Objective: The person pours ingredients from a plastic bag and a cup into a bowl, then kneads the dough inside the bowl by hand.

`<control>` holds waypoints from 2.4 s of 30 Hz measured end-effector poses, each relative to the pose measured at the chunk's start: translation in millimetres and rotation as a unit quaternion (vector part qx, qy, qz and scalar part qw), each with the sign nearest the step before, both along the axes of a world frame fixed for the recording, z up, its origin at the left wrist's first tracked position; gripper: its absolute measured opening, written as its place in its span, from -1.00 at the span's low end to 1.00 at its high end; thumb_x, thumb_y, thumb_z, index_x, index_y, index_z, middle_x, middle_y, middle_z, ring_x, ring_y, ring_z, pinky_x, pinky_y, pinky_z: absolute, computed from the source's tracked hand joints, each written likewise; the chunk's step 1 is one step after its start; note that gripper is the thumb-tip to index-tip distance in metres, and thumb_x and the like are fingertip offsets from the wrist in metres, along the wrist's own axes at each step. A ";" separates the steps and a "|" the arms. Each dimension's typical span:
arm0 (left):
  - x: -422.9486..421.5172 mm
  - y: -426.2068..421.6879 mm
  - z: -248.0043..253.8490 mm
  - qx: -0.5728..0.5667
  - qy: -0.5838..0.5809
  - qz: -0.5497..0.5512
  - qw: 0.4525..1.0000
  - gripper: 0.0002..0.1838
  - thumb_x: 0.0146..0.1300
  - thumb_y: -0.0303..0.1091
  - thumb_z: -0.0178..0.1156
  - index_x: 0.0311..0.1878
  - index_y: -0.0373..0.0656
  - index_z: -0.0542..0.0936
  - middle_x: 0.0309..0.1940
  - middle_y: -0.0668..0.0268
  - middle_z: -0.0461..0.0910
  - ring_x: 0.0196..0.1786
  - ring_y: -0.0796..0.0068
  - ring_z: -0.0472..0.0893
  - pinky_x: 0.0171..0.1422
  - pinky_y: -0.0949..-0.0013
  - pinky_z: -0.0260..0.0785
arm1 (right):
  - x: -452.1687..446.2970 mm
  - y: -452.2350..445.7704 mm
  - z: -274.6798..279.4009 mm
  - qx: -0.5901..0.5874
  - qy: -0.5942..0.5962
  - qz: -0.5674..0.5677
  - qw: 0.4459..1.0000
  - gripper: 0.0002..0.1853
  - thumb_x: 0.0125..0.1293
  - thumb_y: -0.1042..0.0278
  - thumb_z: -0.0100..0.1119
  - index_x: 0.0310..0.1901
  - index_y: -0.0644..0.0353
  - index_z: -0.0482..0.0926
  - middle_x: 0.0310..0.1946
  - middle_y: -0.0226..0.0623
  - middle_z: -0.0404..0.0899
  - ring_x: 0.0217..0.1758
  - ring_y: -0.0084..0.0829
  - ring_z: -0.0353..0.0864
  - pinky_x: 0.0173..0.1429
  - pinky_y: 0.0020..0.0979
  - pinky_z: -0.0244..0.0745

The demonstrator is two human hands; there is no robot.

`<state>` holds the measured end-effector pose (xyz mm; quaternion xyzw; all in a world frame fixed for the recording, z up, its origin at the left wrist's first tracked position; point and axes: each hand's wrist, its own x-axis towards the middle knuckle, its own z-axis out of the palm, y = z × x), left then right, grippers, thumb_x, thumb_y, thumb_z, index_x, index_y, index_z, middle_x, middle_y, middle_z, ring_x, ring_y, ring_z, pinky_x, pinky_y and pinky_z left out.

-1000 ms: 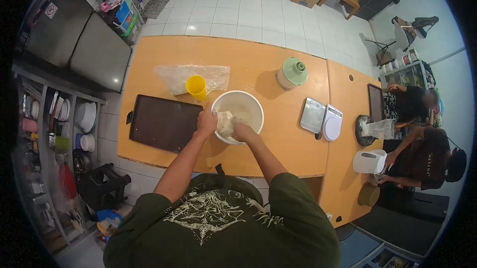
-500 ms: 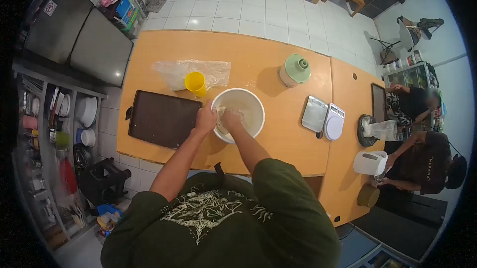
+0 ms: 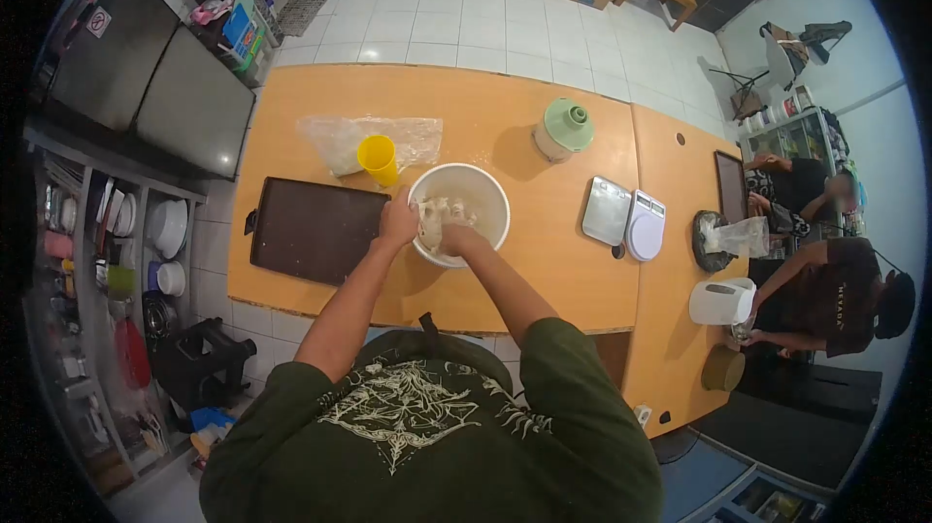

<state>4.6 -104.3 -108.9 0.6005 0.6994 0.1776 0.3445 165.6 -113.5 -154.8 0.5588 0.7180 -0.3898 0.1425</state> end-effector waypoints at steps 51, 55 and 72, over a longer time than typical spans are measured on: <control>-4.0 5.8 -11.3 -0.010 -0.009 0.017 1.000 -0.76 0.27 -0.32 0.09 -0.03 -0.13 0.40 -0.28 -0.12 0.59 -0.12 -0.19 0.59 -0.07 -0.11 0.41 | -19.6 -6.1 19.4 0.109 -0.056 -0.113 0.986 -0.28 0.07 0.34 0.19 0.32 0.23 0.20 0.13 0.18 0.40 0.26 0.04 0.36 0.34 -0.03 0.25; -4.0 6.9 -12.5 0.020 -0.002 0.017 1.000 -0.77 0.27 -0.35 0.08 -0.04 -0.15 0.39 -0.31 -0.13 0.59 -0.15 -0.21 0.58 -0.08 -0.12 0.41 | -31.1 16.8 -21.3 0.263 -0.029 -0.173 0.949 -0.15 0.00 0.30 0.25 0.36 0.28 0.13 0.22 0.26 0.30 0.38 0.29 0.11 0.46 0.10 -0.06; -3.8 4.0 -0.8 -0.018 0.008 0.054 0.998 -0.73 0.27 -0.31 0.07 0.02 -0.09 0.42 -0.22 -0.10 0.61 -0.09 -0.16 0.60 -0.03 -0.08 0.44 | -12.6 21.8 -4.6 0.012 0.055 0.050 0.997 -0.39 0.07 0.16 0.23 0.18 0.20 0.41 0.04 0.13 0.53 0.14 0.02 0.50 0.22 -0.14 0.36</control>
